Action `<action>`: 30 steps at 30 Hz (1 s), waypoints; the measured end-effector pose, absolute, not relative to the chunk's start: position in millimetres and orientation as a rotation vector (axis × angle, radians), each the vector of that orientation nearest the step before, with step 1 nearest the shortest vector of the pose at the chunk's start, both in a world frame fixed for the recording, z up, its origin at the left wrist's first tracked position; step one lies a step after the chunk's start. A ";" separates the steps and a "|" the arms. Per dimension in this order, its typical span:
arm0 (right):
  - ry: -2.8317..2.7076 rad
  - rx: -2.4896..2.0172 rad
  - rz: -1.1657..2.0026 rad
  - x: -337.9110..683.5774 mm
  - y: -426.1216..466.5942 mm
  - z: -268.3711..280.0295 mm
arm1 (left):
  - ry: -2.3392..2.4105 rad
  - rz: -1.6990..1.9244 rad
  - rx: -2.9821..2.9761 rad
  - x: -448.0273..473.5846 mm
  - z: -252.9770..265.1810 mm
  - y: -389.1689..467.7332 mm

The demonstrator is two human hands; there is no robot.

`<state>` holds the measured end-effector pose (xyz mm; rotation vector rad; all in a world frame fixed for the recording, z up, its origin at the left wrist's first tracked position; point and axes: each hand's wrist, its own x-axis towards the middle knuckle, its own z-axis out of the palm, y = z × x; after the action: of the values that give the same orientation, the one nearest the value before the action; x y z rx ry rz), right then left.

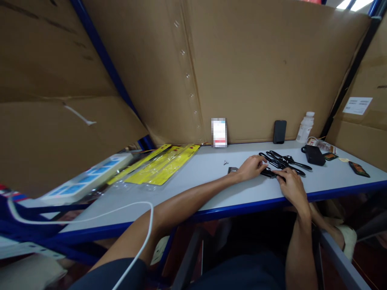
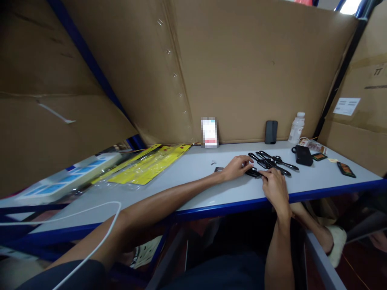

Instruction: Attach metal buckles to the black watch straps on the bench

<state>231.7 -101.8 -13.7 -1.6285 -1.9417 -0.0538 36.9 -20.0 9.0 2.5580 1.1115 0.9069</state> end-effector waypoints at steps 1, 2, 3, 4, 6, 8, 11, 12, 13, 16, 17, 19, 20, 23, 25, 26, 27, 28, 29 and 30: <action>-1.945 -1.628 -0.060 231.7 -101.7 -13.9 | 1.128 0.915 2.591 38.1 8.7 -20.5; -1.948 -1.631 -0.066 231.8 -101.6 -13.9 | 1.130 0.924 2.631 39.3 8.6 -21.2; -1.953 -1.636 -0.071 231.8 -101.6 -13.9 | 1.117 0.929 2.674 40.6 8.5 -22.0; -1.957 -1.642 -0.076 231.8 -101.5 -13.8 | 1.091 0.927 2.718 42.0 8.4 -22.9; -1.964 -1.653 -0.083 231.8 -101.4 -13.6 | 1.028 0.899 2.795 44.7 8.4 -24.8; -1.967 -1.656 -0.084 231.7 -101.2 -13.2 | 0.999 0.869 2.839 47.0 8.5 -26.6; -1.964 -1.654 -0.080 231.7 -100.9 -12.6 | 1.011 0.862 2.838 49.5 9.1 -29.2; -1.963 -1.656 -0.078 231.7 -100.9 -12.5 | 1.008 0.852 2.837 50.1 9.4 -30.2; -1.962 -1.658 -0.076 231.7 -100.9 -12.3 | 0.999 0.836 2.841 50.7 9.7 -31.1; -1.960 -1.658 -0.066 231.6 -101.1 -11.8 | 0.973 0.810 2.872 51.4 10.9 -33.8; -1.959 -1.657 -0.064 231.6 -101.3 -11.6 | 0.986 0.822 2.878 51.3 11.3 -34.4; -1.958 -1.654 -0.059 231.3 -101.8 -11.3 | 1.034 0.834 2.879 50.3 12.0 -35.1; -1.956 -1.654 -0.057 231.1 -102.0 -11.2 | 1.061 0.826 2.871 49.6 12.3 -35.2; -1.953 -1.654 -0.058 230.6 -102.3 -11.0 | 1.098 0.772 2.834 48.2 12.7 -35.2; -1.953 -1.656 -0.063 230.4 -102.2 -11.0 | 1.108 0.762 2.821 48.6 12.7 -35.5; -1.955 -1.656 -0.065 230.5 -102.1 -10.9 | 1.113 0.759 2.825 49.3 12.8 -35.9; -1.958 -1.657 -0.066 230.6 -101.9 -10.9 | 1.118 0.754 2.837 50.1 12.9 -36.3; -1.961 -1.657 -0.068 230.7 -101.7 -10.9 | 1.124 0.750 2.852 51.2 13.2 -37.0; -1.962 -1.658 -0.070 230.8 -101.5 -11.0 | 1.130 0.744 2.868 52.2 13.6 -37.8; -1.964 -1.657 -0.071 230.9 -101.4 -11.0 | 1.133 0.734 2.884 53.3 14.1 -38.7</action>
<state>230.9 -101.4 -11.0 -1.6570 -1.9639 -0.0709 53.3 -38.7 14.1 2.8843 1.1326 0.7345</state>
